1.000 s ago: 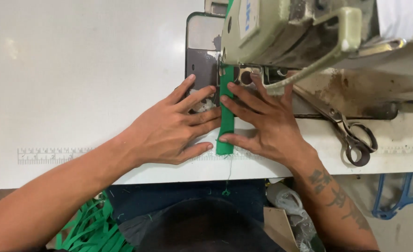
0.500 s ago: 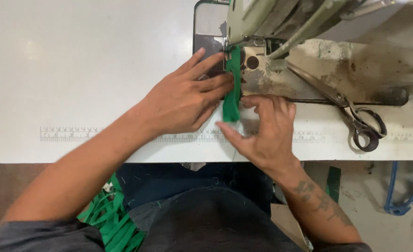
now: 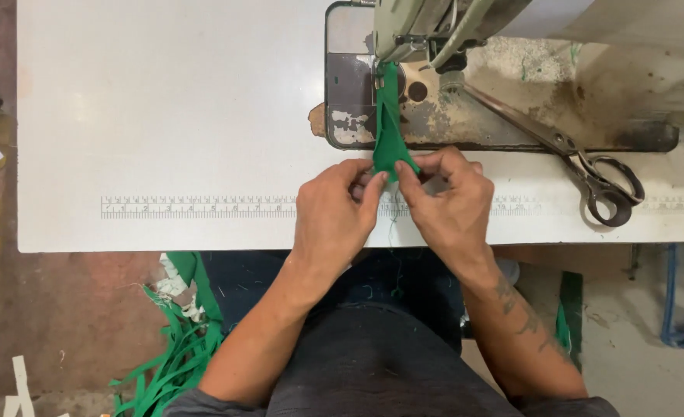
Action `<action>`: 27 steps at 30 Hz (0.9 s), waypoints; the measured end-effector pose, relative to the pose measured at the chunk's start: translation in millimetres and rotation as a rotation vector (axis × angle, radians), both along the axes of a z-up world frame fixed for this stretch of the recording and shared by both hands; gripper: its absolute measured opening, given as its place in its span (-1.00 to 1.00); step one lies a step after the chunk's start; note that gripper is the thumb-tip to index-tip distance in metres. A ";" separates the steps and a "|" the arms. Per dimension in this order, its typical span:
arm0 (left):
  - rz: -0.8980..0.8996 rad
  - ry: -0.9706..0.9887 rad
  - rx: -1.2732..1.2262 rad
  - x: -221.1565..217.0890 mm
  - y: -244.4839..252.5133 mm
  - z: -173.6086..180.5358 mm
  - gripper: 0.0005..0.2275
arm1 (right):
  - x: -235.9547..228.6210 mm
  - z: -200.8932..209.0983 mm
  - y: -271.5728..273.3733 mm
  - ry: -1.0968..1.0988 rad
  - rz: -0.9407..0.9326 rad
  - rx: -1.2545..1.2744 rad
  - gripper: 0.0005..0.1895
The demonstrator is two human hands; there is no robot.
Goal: Feeding and guiding green fabric strips through an industrial sewing machine and cutting them with scissors.
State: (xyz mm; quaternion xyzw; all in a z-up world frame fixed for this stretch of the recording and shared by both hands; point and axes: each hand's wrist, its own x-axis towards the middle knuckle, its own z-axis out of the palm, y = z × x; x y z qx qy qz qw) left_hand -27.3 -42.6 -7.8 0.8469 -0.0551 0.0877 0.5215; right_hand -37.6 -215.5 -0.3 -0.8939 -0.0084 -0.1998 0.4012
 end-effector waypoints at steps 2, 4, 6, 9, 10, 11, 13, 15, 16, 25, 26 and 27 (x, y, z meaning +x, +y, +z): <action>0.010 -0.008 -0.017 -4.1 -2.6 0.9 -0.83 | -2.2 -2.3 2.9 -0.028 0.003 -0.010 -0.82; 0.028 -0.136 0.041 -10.6 -3.5 7.6 -0.88 | -4.3 -3.6 7.6 -0.086 0.006 -0.085 -0.82; 0.011 -0.258 0.171 -13.9 -8.5 -3.7 -0.88 | -2.5 -7.2 7.9 -0.150 0.026 -0.142 -0.82; -0.018 -0.428 0.426 -14.6 -13.3 -20.9 -0.88 | -2.3 -10.6 8.0 -0.224 0.071 -0.223 -0.82; -0.031 -0.475 0.552 -13.9 -15.0 -26.5 -0.90 | -2.8 -11.2 7.4 -0.233 0.092 -0.247 -0.84; -0.033 -0.474 0.551 -11.4 -11.9 -26.7 -0.90 | -3.1 -11.3 7.3 -0.231 0.091 -0.248 -0.84; -0.171 -0.543 0.702 -6.4 -6.4 -27.4 -0.88 | -4.2 -11.7 6.3 -0.222 0.116 -0.244 -0.82; -0.266 -0.547 0.651 1.7 8.5 -11.1 -0.85 | -2.9 -16.3 0.8 -0.223 0.117 -0.250 -0.83; -0.359 -0.547 0.605 4.2 17.1 -3.3 -0.81 | -3.4 -19.4 -0.8 -0.221 0.122 -0.251 -0.83; -0.656 -0.639 0.721 23.1 51.0 18.9 -0.57 | 5.4 -12.6 -11.4 -0.402 0.291 -0.377 -0.84; -0.653 -0.636 0.719 22.8 50.3 14.4 -0.57 | 7.9 -8.6 -8.2 -0.400 0.295 -0.378 -0.84; -0.669 -0.646 0.692 22.6 49.7 10.4 -0.56 | 10.4 -4.1 -4.8 -0.419 0.390 -0.318 -0.86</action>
